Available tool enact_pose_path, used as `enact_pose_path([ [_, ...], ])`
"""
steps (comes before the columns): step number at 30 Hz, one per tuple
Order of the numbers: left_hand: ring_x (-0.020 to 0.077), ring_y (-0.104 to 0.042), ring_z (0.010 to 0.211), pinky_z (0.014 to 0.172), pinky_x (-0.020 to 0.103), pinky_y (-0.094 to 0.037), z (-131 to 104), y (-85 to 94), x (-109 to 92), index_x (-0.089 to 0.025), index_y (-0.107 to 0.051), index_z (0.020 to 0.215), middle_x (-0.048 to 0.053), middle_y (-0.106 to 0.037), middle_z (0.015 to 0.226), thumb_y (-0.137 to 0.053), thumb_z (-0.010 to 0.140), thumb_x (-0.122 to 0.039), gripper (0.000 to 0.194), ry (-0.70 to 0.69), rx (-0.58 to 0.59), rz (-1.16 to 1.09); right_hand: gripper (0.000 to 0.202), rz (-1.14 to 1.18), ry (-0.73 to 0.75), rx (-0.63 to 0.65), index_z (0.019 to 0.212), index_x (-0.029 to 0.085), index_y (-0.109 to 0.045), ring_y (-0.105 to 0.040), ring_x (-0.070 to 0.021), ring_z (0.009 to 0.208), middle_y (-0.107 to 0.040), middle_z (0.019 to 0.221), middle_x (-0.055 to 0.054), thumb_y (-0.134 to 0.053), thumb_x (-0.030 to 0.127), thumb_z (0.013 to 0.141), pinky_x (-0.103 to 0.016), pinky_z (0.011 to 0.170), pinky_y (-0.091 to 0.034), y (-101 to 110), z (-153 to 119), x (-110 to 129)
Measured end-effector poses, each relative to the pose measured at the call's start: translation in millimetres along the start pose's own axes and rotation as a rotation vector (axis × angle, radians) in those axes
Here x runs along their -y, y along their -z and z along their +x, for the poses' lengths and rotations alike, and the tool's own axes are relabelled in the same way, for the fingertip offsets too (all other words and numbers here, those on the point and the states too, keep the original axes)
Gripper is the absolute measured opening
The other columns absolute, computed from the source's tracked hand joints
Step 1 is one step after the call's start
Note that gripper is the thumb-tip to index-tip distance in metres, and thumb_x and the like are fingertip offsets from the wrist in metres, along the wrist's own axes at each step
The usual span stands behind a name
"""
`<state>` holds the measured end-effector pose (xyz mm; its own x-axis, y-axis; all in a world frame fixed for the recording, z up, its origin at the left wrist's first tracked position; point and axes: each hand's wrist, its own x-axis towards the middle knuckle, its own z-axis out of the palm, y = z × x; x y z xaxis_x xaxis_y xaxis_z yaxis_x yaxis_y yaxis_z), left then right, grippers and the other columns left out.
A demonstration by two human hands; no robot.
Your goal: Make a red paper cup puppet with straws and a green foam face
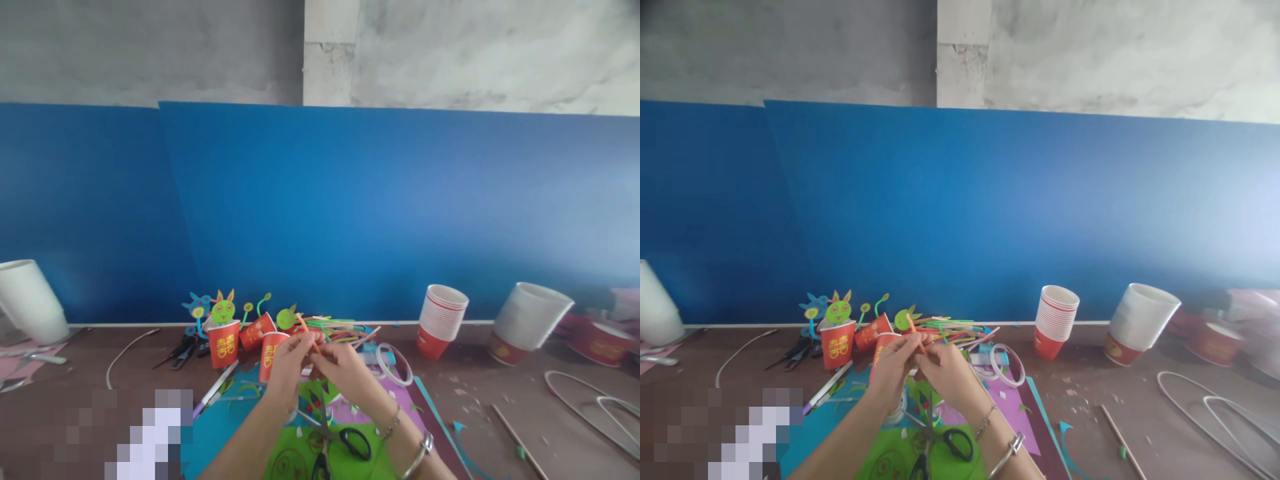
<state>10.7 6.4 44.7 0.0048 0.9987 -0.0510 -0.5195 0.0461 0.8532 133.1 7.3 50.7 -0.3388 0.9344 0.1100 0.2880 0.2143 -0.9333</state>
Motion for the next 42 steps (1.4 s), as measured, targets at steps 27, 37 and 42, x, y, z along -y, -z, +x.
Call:
enact_pose_path([
  [27,0.0082,-0.046,0.041,0.042,0.021,-0.033,1.0,0.9,-5.1,-0.011,-0.073,0.072,-0.002,-0.056,0.046,-0.083,0.054,-0.045,0.04,0.065,0.1,-0.02,0.038,0.119,0.026,0.0,0.063,0.015,-0.062,-0.064,-0.0172,0.06,-0.068,0.059,-0.005,-0.05,0.042,0.086,-0.028,0.063,-0.051,-2.9,2.3,1.6],
  [37,0.0113,-0.056,0.053,0.043,0.02,-0.039,0.2,-0.6,-0.6,-0.013,-0.072,0.072,0.005,-0.069,0.069,-0.083,0.051,-0.048,0.043,0.002,-0.01,-0.028,0.034,0.042,0.026,-0.003,0.064,0.015,-0.062,-0.067,-0.0184,0.063,-0.07,0.064,-0.006,-0.046,0.034,0.088,-0.028,0.063,-0.051,-3.1,-0.5,5.9],
  [42,0.0062,-0.042,0.039,0.037,0.019,-0.03,-2.4,-2.9,3.5,-0.013,-0.071,0.076,-0.005,-0.053,0.046,-0.08,0.057,-0.048,0.041,0.003,0.041,-0.044,0.037,0.115,0.037,-0.022,0.064,0.014,-0.065,-0.064,-0.0164,0.058,-0.067,0.058,-0.005,-0.047,0.037,0.087,-0.026,0.059,-0.051,-6.8,2.4,6.2],
])
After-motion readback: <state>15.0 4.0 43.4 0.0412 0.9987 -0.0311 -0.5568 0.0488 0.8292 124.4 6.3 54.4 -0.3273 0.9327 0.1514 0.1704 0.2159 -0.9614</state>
